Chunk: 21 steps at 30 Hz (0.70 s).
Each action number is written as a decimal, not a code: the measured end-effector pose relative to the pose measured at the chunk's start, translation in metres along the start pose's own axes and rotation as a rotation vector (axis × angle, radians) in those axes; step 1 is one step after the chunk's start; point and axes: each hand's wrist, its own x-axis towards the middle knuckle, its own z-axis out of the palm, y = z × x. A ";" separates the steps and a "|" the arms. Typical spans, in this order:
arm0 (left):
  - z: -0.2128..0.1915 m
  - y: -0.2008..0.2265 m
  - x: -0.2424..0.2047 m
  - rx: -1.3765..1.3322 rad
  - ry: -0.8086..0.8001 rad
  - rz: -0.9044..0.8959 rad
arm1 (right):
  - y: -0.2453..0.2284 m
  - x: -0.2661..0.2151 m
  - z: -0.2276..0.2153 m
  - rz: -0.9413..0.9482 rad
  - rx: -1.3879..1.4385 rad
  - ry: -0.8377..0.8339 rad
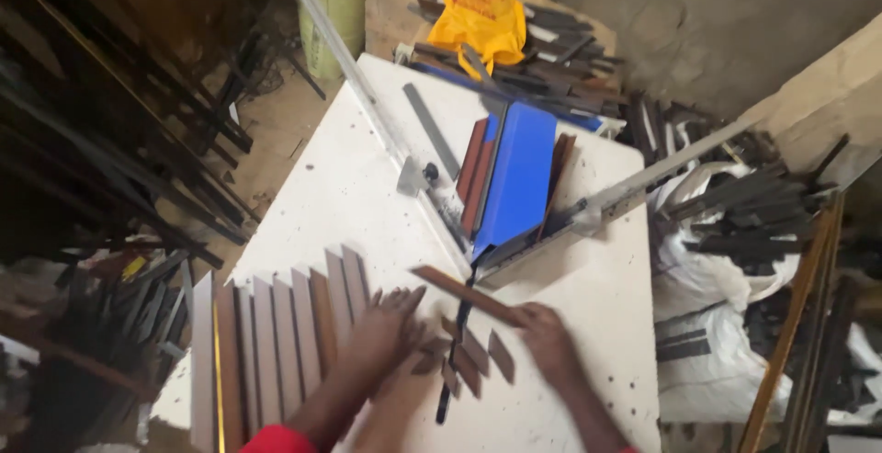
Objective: Measure, select, and organize pre-cut frame moldings at a workshop station.
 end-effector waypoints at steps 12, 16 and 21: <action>0.059 -0.027 0.111 0.040 0.356 0.132 | -0.025 -0.063 -0.089 -0.085 -0.169 0.221; 0.054 -0.044 0.118 0.085 0.293 0.171 | 0.057 -0.105 -0.092 -0.008 -0.217 0.207; 0.026 -0.044 0.135 -0.006 0.207 0.181 | 0.083 -0.108 -0.095 0.191 -0.184 0.058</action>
